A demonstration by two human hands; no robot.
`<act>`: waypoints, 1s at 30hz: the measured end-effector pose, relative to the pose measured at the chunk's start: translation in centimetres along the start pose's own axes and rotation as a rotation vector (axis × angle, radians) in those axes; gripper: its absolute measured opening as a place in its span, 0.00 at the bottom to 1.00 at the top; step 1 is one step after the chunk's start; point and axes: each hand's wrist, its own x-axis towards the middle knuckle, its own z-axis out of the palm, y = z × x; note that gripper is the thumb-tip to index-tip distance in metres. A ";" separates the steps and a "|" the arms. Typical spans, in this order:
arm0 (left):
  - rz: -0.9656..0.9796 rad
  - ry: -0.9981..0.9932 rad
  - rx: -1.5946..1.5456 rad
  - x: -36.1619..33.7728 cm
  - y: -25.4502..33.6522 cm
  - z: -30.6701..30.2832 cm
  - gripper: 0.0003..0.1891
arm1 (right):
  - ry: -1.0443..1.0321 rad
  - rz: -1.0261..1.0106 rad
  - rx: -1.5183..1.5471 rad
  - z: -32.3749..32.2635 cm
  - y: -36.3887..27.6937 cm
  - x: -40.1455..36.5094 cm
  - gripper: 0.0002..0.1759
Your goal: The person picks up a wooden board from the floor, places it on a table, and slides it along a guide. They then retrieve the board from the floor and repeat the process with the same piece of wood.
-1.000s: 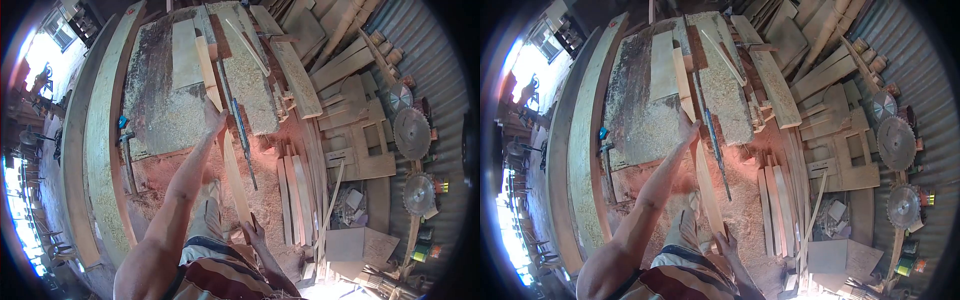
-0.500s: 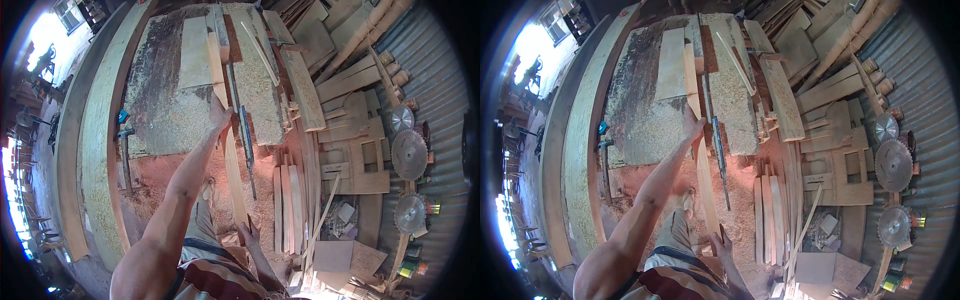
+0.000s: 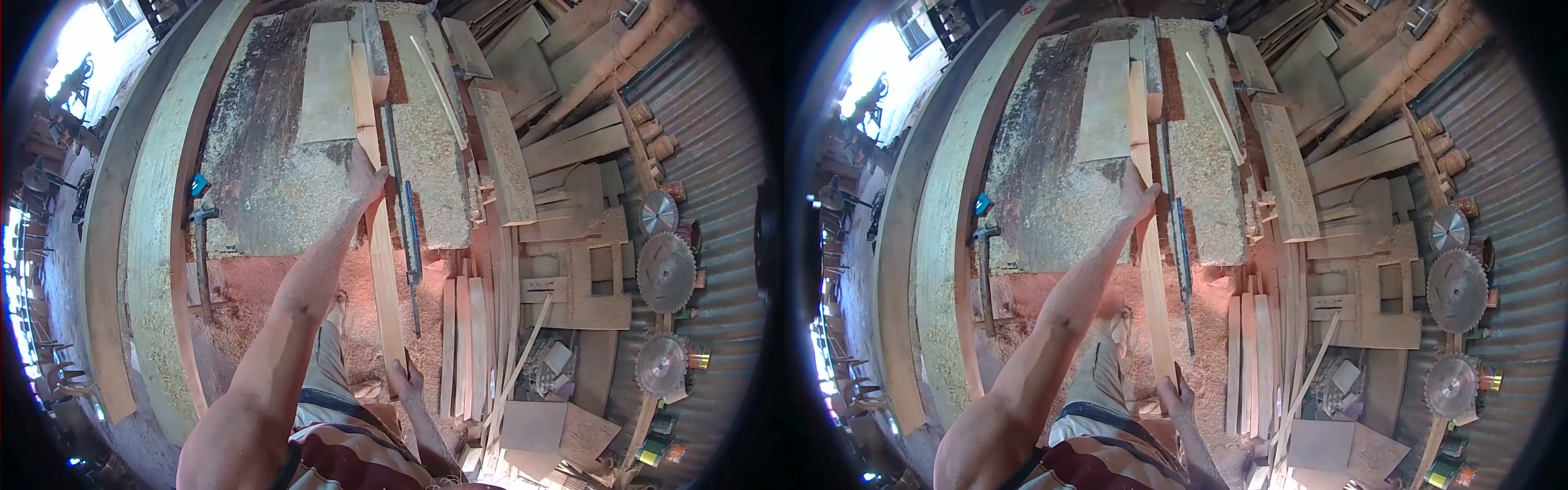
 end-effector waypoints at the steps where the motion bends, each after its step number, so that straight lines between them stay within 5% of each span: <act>1: 0.013 0.001 -0.018 0.2 -0.2 0.0 0.44 | 0.005 -0.033 -0.005 0.1 -0.1 0.2 0.32; 10: -0.038 -0.085 0.048 2.7 -2.5 0.6 0.54 | -0.031 -0.077 -0.031 1.0 -2.7 1.7 0.34; 16: -0.023 0.021 0.101 4.3 -0.6 0.2 0.37 | -0.008 -0.099 -0.126 1.3 -1.9 3.8 0.32; 18: -0.160 -0.095 -0.168 4.8 1.6 -0.5 0.47 | 0.040 0.021 -0.209 0.9 -2.4 3.6 0.33; 20: -0.524 -0.136 -0.161 4.8 6.9 -2.5 0.47 | 0.110 0.138 -0.194 1.1 -0.6 5.1 0.33; 21: -0.397 -0.044 0.134 4.9 3.9 -0.8 0.50 | 0.162 0.147 -0.131 1.3 2.0 7.0 0.33; 24: -0.109 -0.039 0.032 7.1 -3.3 1.8 0.56 | 0.108 -0.037 -0.143 2.7 -3.0 6.8 0.31; 25: -0.117 -0.084 0.099 7.2 -3.0 1.5 0.56 | 0.113 -0.194 -0.130 2.4 -1.6 7.3 0.31; 30: -0.075 -0.014 0.226 8.8 -3.2 1.9 0.56 | 0.039 -0.163 -0.181 3.0 -5.3 7.1 0.28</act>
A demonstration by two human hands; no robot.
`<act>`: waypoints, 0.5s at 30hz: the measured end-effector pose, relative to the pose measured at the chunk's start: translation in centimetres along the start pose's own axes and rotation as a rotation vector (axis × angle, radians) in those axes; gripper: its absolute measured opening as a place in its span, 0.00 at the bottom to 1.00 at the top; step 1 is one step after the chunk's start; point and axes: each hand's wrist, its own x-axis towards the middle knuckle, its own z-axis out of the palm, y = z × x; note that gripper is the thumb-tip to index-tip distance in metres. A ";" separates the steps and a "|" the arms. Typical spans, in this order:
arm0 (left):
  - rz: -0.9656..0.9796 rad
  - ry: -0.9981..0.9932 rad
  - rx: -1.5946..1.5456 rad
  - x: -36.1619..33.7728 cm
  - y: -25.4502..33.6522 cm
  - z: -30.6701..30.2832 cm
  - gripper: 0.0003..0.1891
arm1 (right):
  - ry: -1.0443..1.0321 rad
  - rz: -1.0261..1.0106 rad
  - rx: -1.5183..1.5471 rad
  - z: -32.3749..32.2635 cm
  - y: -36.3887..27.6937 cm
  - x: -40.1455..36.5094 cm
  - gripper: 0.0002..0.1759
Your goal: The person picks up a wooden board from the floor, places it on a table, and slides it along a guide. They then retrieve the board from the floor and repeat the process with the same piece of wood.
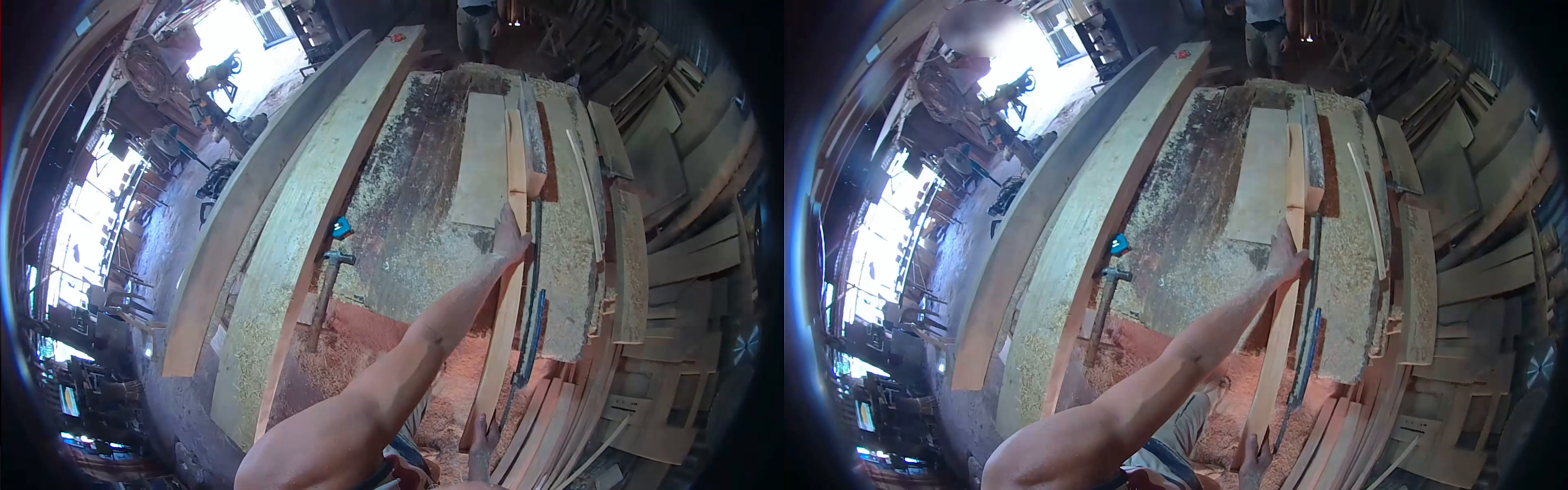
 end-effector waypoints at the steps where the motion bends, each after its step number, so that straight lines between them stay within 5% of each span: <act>1: -0.009 -0.010 0.002 0.3 0.1 0.0 0.56 | -0.024 -0.005 0.002 -0.1 -0.2 0.2 0.27; 15: -0.086 -0.151 -0.003 3.9 0.2 -0.1 0.60 | -0.023 -0.080 0.097 0.9 -1.6 2.8 0.28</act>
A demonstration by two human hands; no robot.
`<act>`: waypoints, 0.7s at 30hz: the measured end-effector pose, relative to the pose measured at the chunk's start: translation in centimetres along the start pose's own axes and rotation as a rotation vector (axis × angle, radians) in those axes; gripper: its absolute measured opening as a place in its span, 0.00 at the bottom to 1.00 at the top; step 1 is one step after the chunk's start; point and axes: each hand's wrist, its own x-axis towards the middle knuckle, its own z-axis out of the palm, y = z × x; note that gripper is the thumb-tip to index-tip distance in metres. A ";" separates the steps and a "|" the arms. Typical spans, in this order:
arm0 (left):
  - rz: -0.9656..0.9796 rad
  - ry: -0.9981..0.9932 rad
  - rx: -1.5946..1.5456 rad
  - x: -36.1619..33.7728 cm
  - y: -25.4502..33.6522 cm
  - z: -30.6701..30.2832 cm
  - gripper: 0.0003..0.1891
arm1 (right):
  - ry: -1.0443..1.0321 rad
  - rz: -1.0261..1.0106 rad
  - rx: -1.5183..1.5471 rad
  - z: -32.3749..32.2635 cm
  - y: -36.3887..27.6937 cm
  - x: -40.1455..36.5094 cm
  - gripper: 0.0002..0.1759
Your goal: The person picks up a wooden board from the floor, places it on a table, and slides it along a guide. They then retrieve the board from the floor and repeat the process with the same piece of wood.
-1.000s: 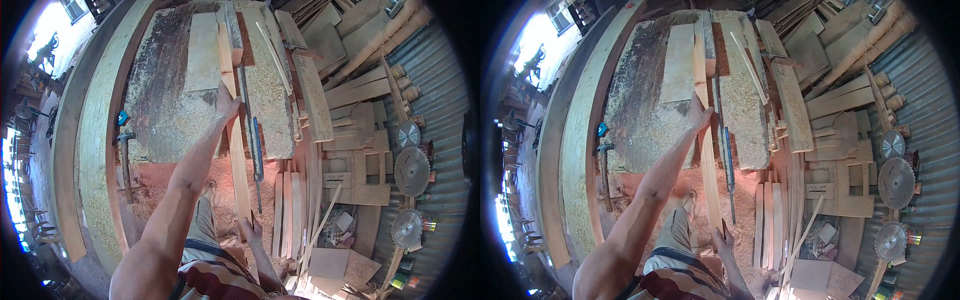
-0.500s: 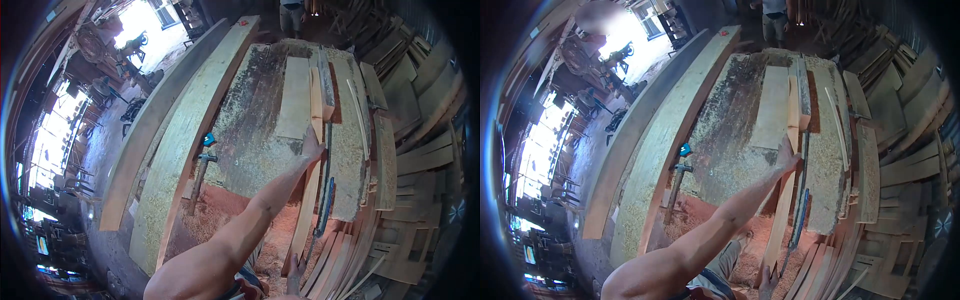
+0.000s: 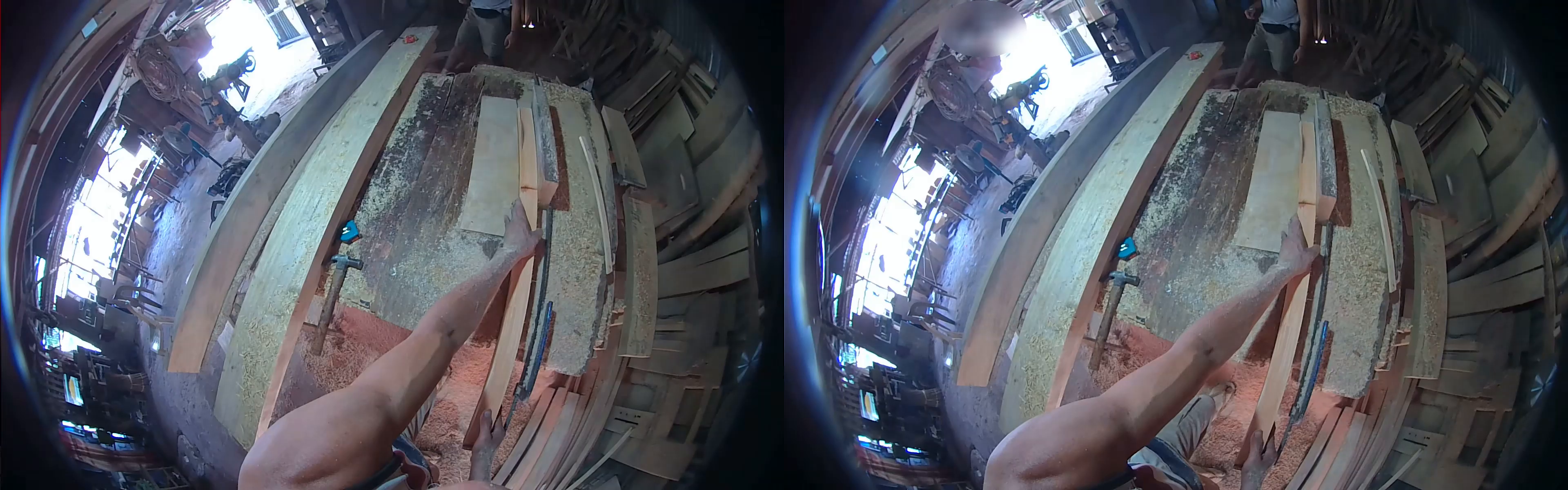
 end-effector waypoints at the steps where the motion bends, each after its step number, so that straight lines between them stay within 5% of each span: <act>1: 0.000 0.019 0.006 0.1 0.4 -0.1 0.60 | 0.008 -0.004 0.000 0.3 -0.4 0.2 0.29; 3: -0.010 0.059 0.021 -0.1 0.9 -0.6 0.59 | 0.016 0.055 -0.051 0.9 -0.9 0.4 0.29; 5: -0.190 0.017 -0.294 -0.8 0.9 -1.6 0.58 | 0.058 0.181 -0.158 1.0 -1.1 1.1 0.32; 7: -0.421 -0.201 -0.492 -4.7 1.6 -1.4 0.56 | 0.063 0.240 -0.065 0.7 1.1 2.6 0.29; 11: -0.042 -0.016 -0.150 -17.5 3.4 -3.1 0.51 | 0.044 0.220 -0.057 0.7 2.5 3.6 0.30; 12: -0.021 -0.024 -0.069 -19.1 3.2 -3.2 0.50 | 0.075 0.013 0.055 1.8 2.2 3.5 0.31; 15: 0.075 -0.029 0.091 -18.4 0.2 -0.6 0.49 | 0.044 0.071 0.047 2.2 -1.8 3.7 0.31; 21: -0.052 -0.053 -0.023 -16.0 2.0 -2.1 0.50 | -0.031 0.056 0.013 2.5 -3.5 5.4 0.30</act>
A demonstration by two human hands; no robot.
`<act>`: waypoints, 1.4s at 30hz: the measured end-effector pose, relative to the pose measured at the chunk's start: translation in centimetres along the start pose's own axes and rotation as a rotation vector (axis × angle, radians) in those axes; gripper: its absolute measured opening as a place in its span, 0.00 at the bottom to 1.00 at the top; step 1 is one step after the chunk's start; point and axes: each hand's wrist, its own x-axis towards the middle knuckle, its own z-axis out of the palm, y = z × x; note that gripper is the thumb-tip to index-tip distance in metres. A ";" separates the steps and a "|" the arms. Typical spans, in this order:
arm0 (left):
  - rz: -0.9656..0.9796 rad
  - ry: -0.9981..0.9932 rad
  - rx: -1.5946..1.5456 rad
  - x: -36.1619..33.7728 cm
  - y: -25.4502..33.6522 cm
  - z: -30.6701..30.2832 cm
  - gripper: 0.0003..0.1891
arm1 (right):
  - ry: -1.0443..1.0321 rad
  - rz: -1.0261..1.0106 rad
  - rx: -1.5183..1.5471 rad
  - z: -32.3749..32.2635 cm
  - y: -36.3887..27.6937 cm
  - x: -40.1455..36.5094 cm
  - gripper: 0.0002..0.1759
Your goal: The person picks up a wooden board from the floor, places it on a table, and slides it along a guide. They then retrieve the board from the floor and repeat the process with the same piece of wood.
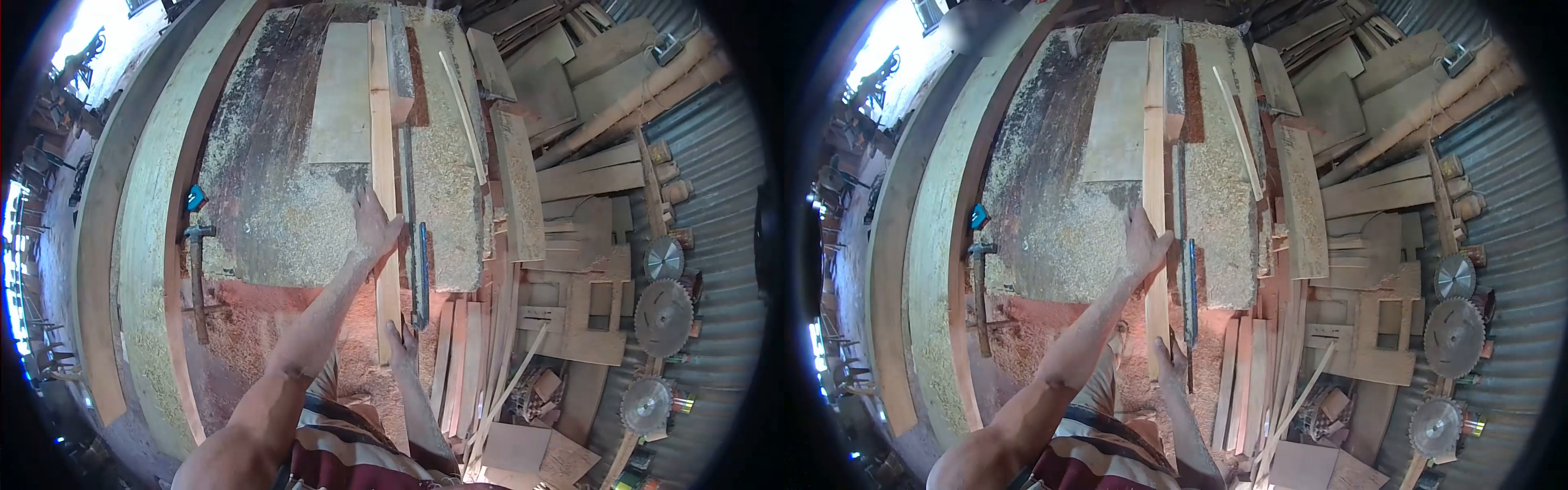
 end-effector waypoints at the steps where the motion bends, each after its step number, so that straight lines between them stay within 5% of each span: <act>1: -0.012 -0.003 -0.011 0.3 0.0 -0.1 0.50 | -0.006 0.025 0.020 0.1 -0.1 0.2 0.30; 6: 0.135 0.196 -0.023 1.6 0.0 0.3 0.37 | -0.004 0.020 -0.139 0.3 -2.0 1.2 0.33; 9: 0.115 0.199 0.061 3.0 -0.7 1.1 0.39 | 0.014 0.027 -0.159 0.9 -3.2 1.9 0.36; 12: 0.028 0.009 -0.006 4.0 -0.5 -0.1 0.52 | -0.004 0.051 -0.148 1.1 -2.6 3.2 0.40; 26: -0.043 -0.041 -0.018 8.6 -1.0 0.0 0.55 | 0.048 0.083 -0.549 2.3 -2.9 7.4 0.50; 28: -0.033 -0.020 0.002 9.0 -1.2 0.4 0.55 | 0.090 0.073 -0.654 3.2 -7.1 5.3 0.55; 30: -0.001 0.020 0.111 9.3 -1.4 1.2 0.55 | -0.022 -0.010 -0.960 3.2 -9.6 2.1 0.55; 33: 0.001 0.021 0.137 9.5 -1.6 1.3 0.56 | 0.053 -0.589 -1.301 2.1 -5.7 0.4 0.54; 35: 0.017 0.043 0.105 9.8 -1.3 0.9 0.54 | 0.146 -0.873 -1.363 2.0 -4.1 1.4 0.44; 39: 0.003 0.028 0.104 10.6 -0.7 0.3 0.53 | 0.090 -0.842 -1.453 2.2 -3.9 3.0 0.25; 42: 0.032 0.024 0.155 11.9 -1.1 0.4 0.53 | 0.049 -0.753 -1.451 2.4 -4.3 4.2 0.43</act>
